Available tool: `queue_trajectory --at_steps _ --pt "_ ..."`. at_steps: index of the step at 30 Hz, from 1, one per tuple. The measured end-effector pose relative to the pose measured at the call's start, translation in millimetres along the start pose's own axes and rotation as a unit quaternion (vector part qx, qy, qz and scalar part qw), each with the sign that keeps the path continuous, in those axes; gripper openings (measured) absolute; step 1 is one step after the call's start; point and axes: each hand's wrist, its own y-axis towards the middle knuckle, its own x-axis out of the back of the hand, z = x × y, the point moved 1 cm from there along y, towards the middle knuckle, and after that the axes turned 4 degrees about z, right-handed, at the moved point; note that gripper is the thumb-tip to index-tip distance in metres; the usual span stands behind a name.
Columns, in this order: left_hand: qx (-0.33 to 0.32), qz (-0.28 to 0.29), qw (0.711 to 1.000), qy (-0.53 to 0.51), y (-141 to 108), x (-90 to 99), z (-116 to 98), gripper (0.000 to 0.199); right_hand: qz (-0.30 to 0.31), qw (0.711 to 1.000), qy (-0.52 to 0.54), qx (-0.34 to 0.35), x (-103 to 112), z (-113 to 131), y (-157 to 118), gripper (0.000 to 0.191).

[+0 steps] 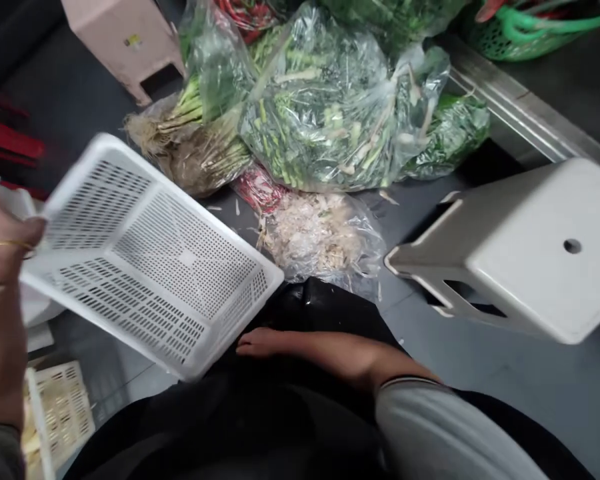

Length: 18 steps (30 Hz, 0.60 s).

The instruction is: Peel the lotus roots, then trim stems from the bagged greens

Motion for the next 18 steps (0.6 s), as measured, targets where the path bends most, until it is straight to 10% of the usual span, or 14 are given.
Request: queue_trajectory --at_steps 3,6,9,14,18 --pt "-0.197 0.027 0.966 -0.166 -69 1.5 -85 0.064 -0.119 0.977 -0.175 0.039 88 4 -51 0.019" --pt "-0.467 0.051 0.842 -0.264 -169 11.7 -162 0.046 -0.389 0.814 -0.418 -0.107 183 -15 -116 0.052" --pt "-0.658 0.211 0.692 -0.207 -257 8.4 -237 0.048 -0.334 0.749 -0.503 -0.273 223 -55 -160 0.069" --pt "-0.612 0.403 0.679 -0.046 -330 -34.3 -356 0.089 -0.252 0.788 -0.469 -0.309 221 -83 -183 0.027" --pt "-0.503 0.48 0.712 -0.099 -332 -56.1 -386 0.05 -0.283 0.801 -0.439 -0.294 244 -55 -239 0.032"
